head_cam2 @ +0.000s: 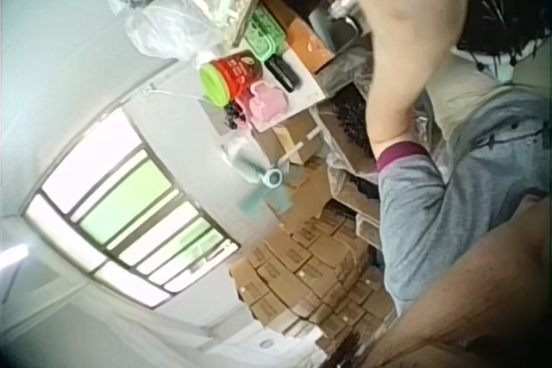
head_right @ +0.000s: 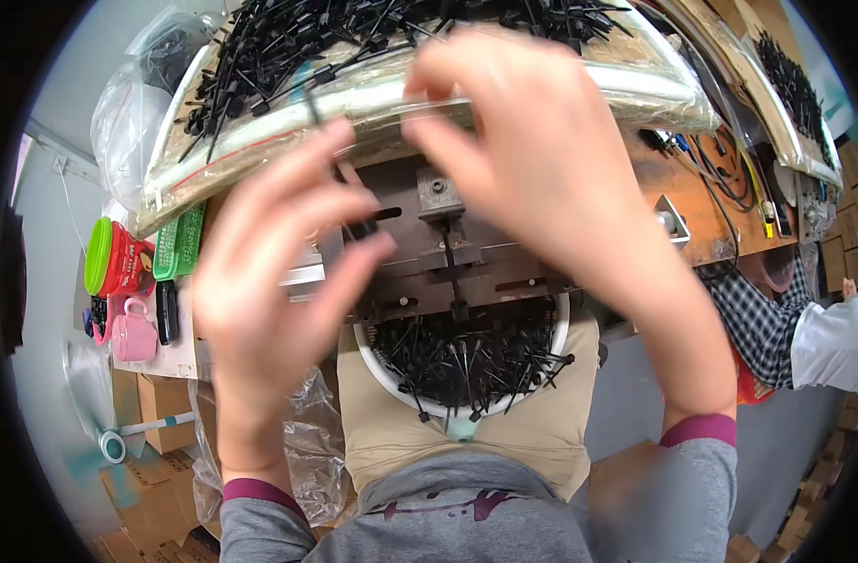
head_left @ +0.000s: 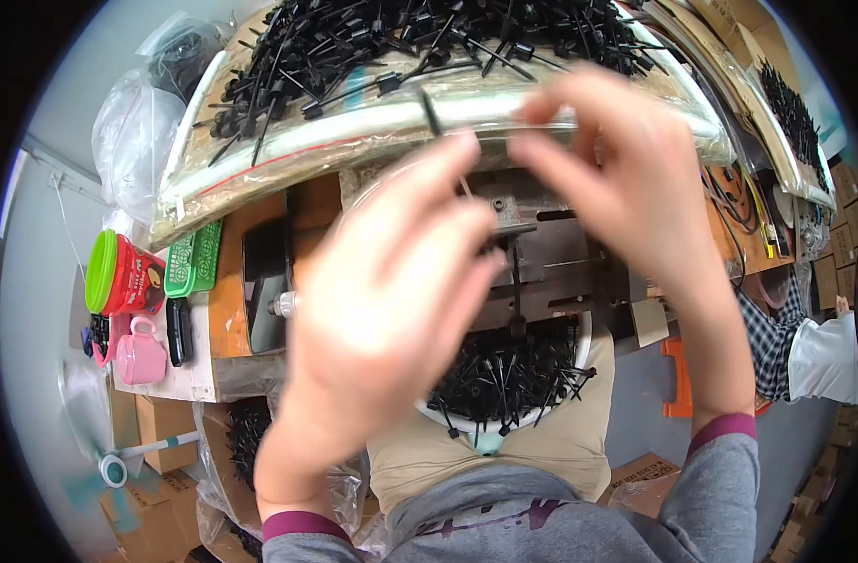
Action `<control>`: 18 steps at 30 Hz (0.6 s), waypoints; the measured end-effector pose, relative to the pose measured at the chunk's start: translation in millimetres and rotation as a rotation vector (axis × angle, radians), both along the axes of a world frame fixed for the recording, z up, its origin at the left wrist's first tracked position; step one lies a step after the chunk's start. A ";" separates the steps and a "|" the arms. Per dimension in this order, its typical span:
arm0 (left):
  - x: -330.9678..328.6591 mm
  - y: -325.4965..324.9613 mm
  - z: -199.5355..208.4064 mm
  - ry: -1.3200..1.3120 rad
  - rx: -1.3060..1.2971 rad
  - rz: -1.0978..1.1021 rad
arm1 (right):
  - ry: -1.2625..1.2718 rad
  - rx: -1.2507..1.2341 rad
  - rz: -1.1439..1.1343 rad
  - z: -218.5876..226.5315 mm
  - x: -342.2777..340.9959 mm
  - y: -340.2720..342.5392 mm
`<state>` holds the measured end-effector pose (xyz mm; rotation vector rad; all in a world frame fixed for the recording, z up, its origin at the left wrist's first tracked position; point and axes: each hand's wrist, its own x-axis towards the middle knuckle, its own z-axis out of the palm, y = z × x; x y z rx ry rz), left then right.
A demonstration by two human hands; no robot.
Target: The recorder is assembling small black plastic components using a pneumatic machine at a workbench.
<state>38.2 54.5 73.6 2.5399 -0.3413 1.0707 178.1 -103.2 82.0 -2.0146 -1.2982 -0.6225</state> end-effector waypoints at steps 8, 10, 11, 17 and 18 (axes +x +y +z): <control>-39.5 -54.9 -64.8 0.314 -0.083 -0.023 | 0.060 -0.367 -0.319 9.5 95.0 72.7; -38.6 -62.3 -72.2 0.359 0.009 0.043 | -0.005 -0.234 -0.223 10.1 87.4 64.9; -39.5 -64.3 -75.0 0.388 0.051 0.072 | -0.031 -0.174 -0.177 9.5 78.0 57.8; -28.0 -58.0 -73.2 0.376 0.164 0.077 | 0.141 0.112 0.136 5.3 25.4 11.8; -28.1 -58.3 -73.1 0.383 0.169 0.085 | 0.215 0.034 0.167 6.4 12.4 -0.5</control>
